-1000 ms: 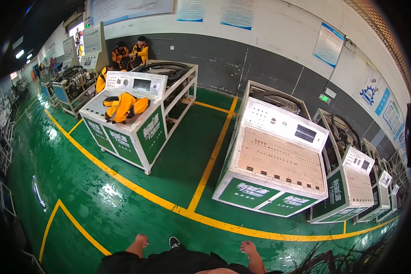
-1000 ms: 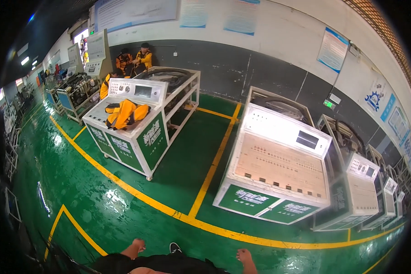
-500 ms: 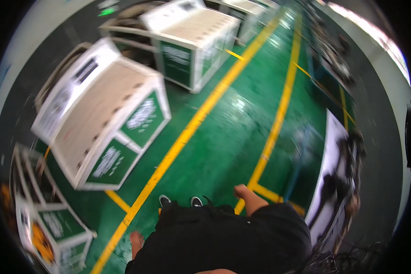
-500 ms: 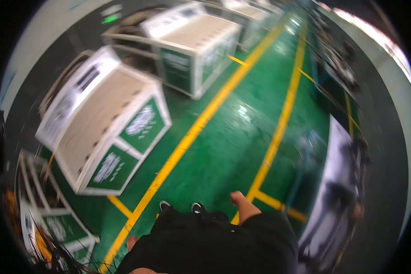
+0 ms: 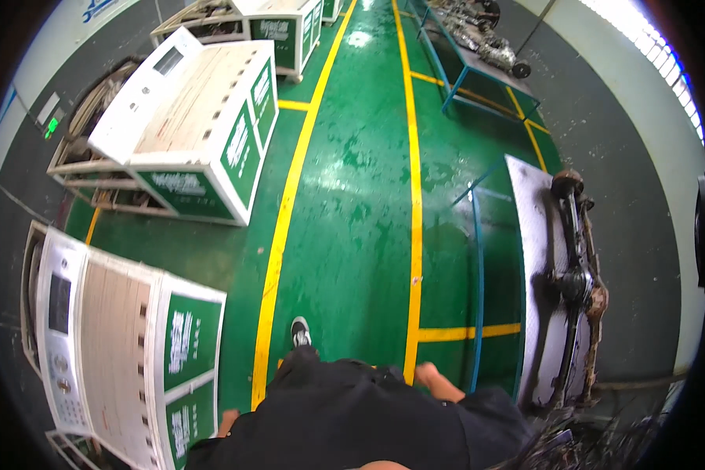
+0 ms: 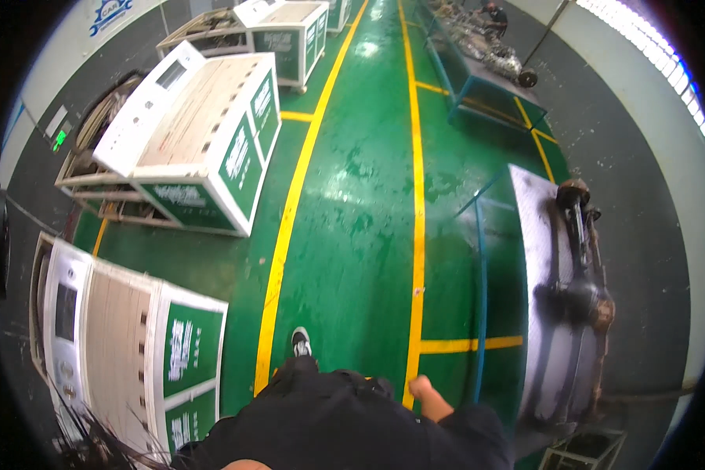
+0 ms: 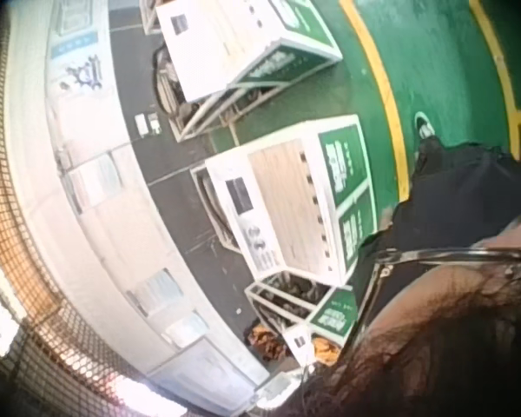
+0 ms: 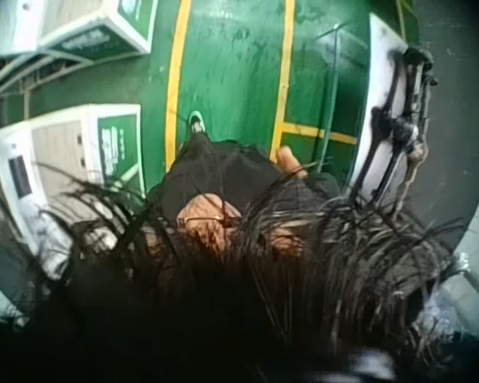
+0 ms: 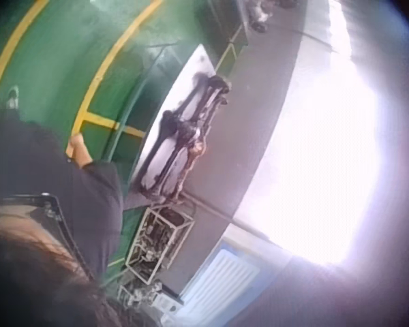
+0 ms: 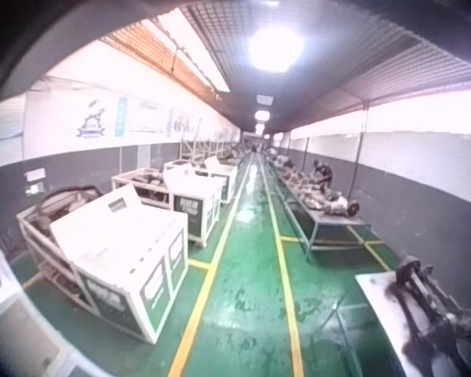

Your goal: The recorder is shown assembling and tightening components of a vehicle gearbox using various manual tools.

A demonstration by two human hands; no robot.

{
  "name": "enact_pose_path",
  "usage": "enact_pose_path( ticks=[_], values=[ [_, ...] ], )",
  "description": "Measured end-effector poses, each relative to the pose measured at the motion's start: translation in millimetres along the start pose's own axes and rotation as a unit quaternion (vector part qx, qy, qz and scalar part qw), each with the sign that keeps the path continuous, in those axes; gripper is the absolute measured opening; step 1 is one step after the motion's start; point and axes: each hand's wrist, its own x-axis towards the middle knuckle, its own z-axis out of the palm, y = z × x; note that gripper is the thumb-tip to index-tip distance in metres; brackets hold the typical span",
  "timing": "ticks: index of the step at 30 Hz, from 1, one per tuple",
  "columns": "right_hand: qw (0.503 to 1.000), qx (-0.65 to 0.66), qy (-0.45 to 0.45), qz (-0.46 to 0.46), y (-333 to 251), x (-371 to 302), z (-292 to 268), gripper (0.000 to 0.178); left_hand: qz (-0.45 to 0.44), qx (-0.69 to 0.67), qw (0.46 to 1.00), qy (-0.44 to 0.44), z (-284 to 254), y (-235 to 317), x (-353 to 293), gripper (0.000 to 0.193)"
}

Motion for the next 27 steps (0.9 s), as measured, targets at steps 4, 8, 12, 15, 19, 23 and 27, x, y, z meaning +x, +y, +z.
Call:
enact_pose_path(
  ticks=[4,8,12,15,19,23,27],
  values=[
    [0.482,0.801,0.077,0.348,-22,-21,-83,0.02,-0.187,-0.212,0.958,0.038,-135,56,311,0.042],
    [0.296,0.86,0.099,0.404,-9,23,-97,0.017,-0.05,-0.592,0.803,0.037,-313,272,519,0.019],
    [0.772,0.582,-0.005,0.255,31,74,-175,0.015,0.058,-0.51,0.858,0.028,-409,425,637,0.024],
    [0.774,0.596,-0.001,0.214,106,153,-206,0.015,0.144,-0.345,0.927,0.016,-384,444,713,0.024],
    [0.951,0.308,-0.039,-0.009,273,226,-304,0.016,0.016,-0.278,0.96,-0.023,-329,373,740,0.022],
    [0.606,0.696,0.21,0.323,478,285,-521,0.025,0.018,-0.13,0.99,-0.044,-361,365,741,0.028],
    [0.399,0.8,0.376,0.243,658,332,-673,0.015,-0.027,-0.046,0.995,-0.088,-410,421,788,0.025]
  ],
)
